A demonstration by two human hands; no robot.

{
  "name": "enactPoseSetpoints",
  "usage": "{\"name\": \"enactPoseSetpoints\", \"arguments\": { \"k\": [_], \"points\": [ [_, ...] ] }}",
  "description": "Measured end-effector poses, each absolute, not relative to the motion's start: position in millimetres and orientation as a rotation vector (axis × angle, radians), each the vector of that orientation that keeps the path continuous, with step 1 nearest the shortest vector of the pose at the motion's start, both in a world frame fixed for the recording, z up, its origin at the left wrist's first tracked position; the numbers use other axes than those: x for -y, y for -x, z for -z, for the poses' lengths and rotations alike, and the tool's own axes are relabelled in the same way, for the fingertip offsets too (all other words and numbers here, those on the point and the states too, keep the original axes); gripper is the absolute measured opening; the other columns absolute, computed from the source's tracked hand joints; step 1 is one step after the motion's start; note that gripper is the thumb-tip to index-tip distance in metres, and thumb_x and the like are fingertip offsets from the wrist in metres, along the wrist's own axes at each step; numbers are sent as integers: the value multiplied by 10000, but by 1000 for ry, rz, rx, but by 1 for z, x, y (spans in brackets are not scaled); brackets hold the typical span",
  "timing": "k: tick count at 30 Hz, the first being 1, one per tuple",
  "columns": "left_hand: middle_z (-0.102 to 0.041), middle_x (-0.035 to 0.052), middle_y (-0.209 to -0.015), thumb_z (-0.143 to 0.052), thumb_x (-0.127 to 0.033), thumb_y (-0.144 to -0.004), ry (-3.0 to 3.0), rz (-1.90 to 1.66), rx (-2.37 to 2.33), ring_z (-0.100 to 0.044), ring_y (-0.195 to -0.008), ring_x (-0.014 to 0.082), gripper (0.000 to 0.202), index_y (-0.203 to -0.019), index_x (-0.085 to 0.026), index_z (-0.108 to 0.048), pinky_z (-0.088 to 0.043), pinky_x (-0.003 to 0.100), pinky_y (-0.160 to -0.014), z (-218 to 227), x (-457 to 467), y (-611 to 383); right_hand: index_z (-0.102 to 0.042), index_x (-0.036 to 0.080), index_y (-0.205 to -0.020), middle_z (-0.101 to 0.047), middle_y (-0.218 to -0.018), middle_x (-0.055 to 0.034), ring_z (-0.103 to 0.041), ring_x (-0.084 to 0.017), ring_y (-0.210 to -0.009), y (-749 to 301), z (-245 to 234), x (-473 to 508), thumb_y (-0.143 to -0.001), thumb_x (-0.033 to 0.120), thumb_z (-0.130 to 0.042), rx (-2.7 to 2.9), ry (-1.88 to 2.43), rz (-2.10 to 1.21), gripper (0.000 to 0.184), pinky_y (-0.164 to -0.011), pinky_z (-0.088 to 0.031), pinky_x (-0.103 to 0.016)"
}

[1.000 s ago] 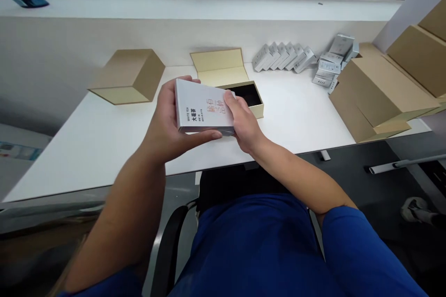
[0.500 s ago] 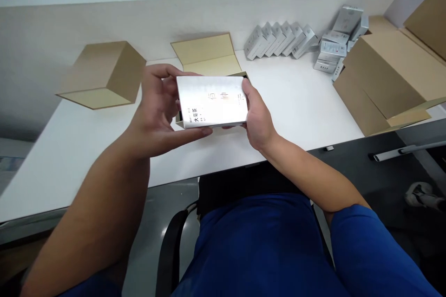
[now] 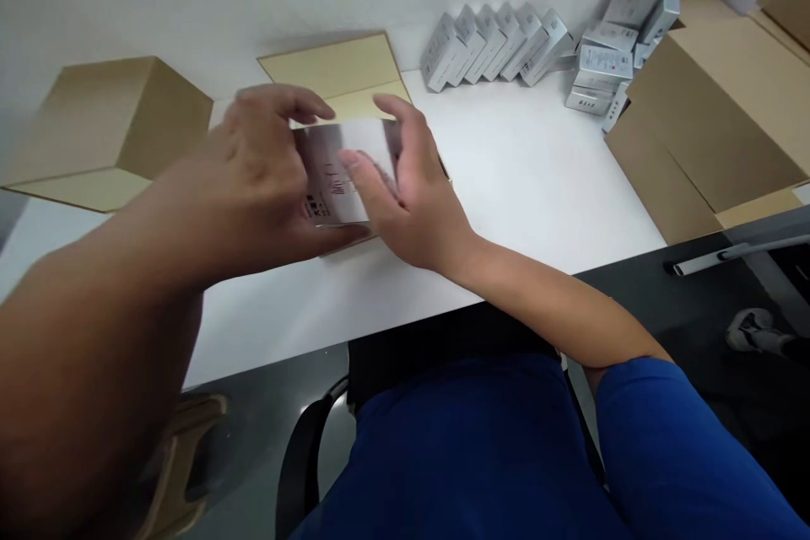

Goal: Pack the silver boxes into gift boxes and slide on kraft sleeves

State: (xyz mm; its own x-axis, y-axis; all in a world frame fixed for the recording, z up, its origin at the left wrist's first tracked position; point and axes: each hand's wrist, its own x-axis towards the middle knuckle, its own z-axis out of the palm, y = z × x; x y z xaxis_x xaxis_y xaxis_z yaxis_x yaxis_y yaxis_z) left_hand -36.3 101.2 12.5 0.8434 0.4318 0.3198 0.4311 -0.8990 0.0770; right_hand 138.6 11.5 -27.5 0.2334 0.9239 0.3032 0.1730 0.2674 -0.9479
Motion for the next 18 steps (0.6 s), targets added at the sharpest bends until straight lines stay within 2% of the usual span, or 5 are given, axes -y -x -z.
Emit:
{"name": "enactPoseSetpoints", "arguments": {
  "k": [3, 9, 12, 15, 18],
  "points": [
    [-559, 224, -1358, -790, -408, -791, -2948, -218, -959, -659, -1143, 391, 855, -1481, -102, -388, -582, 561, -959, -23, -107, 21, -371, 267, -1521, -496, -1576, -116, -492, -303, -1527, -140, 35, -35, -1021, 491, -542, 1305, 1227, -735, 573, -1265, -474, -523],
    [-609, 69, -1024, -788, -600, -752, -2681, 312, -1308, -664, -888, 288, 756, -1278, -157, -474, -570, 447, -849, -32, -142, 13, -399, 241, -1524, -485, -1636, -102, -409, -284, -1598, -171, 28, -57, -1075, 634, -421, 1389, 1363, -716, 598, -1332, -371, -515],
    [-625, 51, -997, -685, -576, -820, -2622, 560, -1228, -624, -811, 244, 586, -1209, -195, -471, -520, 372, -740, -23, -158, 12, -522, 271, -1437, -570, -1548, -81, -551, -290, -1452, -214, 29, -54, -1083, 718, -328, 1347, 1461, -646, 602, -1257, -463, -520],
    [-635, 44, -944, -580, -466, -867, -2624, 587, -1124, -602, -756, 221, 367, -1123, -215, -501, -476, 342, -669, -6, -167, 5, -601, 305, -1316, -621, -1440, -63, -575, -284, -1401, -270, 60, -60, -1074, 742, -368, 1199, 1568, -453, 552, -1211, -495, -511],
    [-672, 58, -887, -702, -467, -754, -2629, 488, -1088, -628, -716, 241, 383, -1019, -239, -546, -466, 344, -601, 12, -172, -10, -615, 265, -1264, -618, -1383, -98, -563, -295, -1412, -315, 105, -77, -1055, 696, -500, 1113, 1693, -299, 493, -1259, -428, -551]
  ]
}}
